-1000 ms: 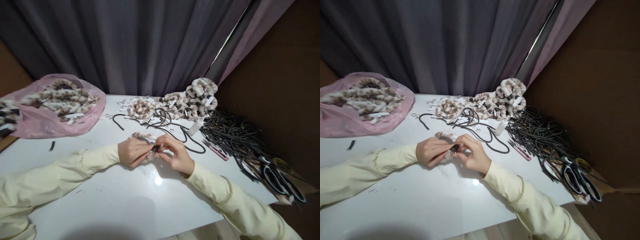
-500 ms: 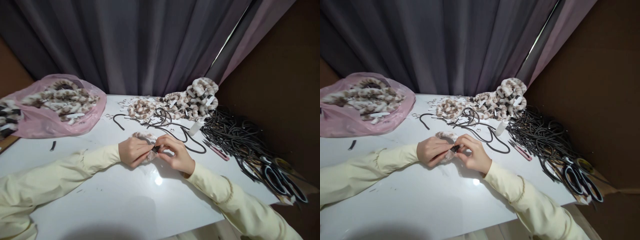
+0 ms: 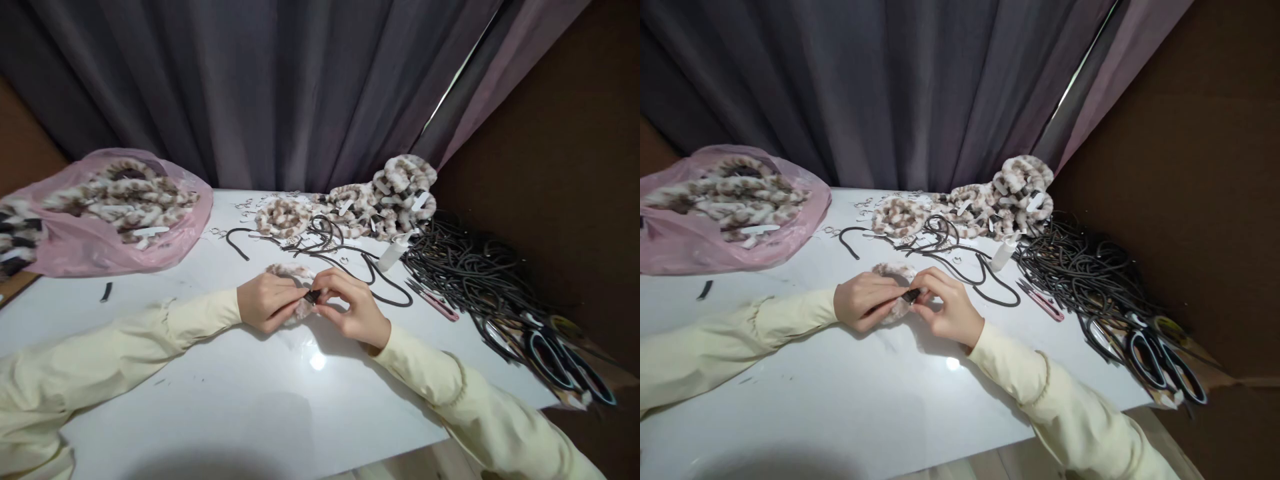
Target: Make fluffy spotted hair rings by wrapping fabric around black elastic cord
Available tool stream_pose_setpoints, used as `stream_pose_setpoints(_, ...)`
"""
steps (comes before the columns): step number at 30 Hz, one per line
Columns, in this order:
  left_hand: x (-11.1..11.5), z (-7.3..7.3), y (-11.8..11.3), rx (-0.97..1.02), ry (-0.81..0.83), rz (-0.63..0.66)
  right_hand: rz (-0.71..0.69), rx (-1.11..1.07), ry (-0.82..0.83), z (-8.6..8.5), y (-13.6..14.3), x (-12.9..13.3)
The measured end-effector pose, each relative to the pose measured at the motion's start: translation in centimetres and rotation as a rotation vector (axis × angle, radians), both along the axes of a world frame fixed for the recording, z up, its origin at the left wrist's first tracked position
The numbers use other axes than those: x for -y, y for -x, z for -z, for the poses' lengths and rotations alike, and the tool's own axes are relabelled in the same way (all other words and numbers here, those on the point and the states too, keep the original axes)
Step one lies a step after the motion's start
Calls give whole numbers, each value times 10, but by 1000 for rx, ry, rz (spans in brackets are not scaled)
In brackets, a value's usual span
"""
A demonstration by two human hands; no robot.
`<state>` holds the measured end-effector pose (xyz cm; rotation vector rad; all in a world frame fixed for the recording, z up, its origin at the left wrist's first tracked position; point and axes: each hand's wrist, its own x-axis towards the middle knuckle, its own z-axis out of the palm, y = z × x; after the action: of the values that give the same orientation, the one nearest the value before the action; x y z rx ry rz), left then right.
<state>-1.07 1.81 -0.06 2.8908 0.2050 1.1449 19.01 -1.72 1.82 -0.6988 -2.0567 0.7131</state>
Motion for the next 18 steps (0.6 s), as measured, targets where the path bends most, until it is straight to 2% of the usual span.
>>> stream_pose_setpoints(2,2,-2,0,11,237,-30,13,10,-44,0,0,0)
stream_pose_setpoints(6,8,-13,-3,36,852,-80,29,43,-137,1,0,-1)
stream_pose_setpoints(9,12,-22,-11,5,1190,-196,40,55,-169,1,0,-1)
stream_pose_setpoints(12,14,-25,-19,-8,1329,-266,50,66,-208,0,0,0)
stream_pose_setpoints(18,13,-21,-22,-33,1307,-317,32,172,-212,2,0,1)
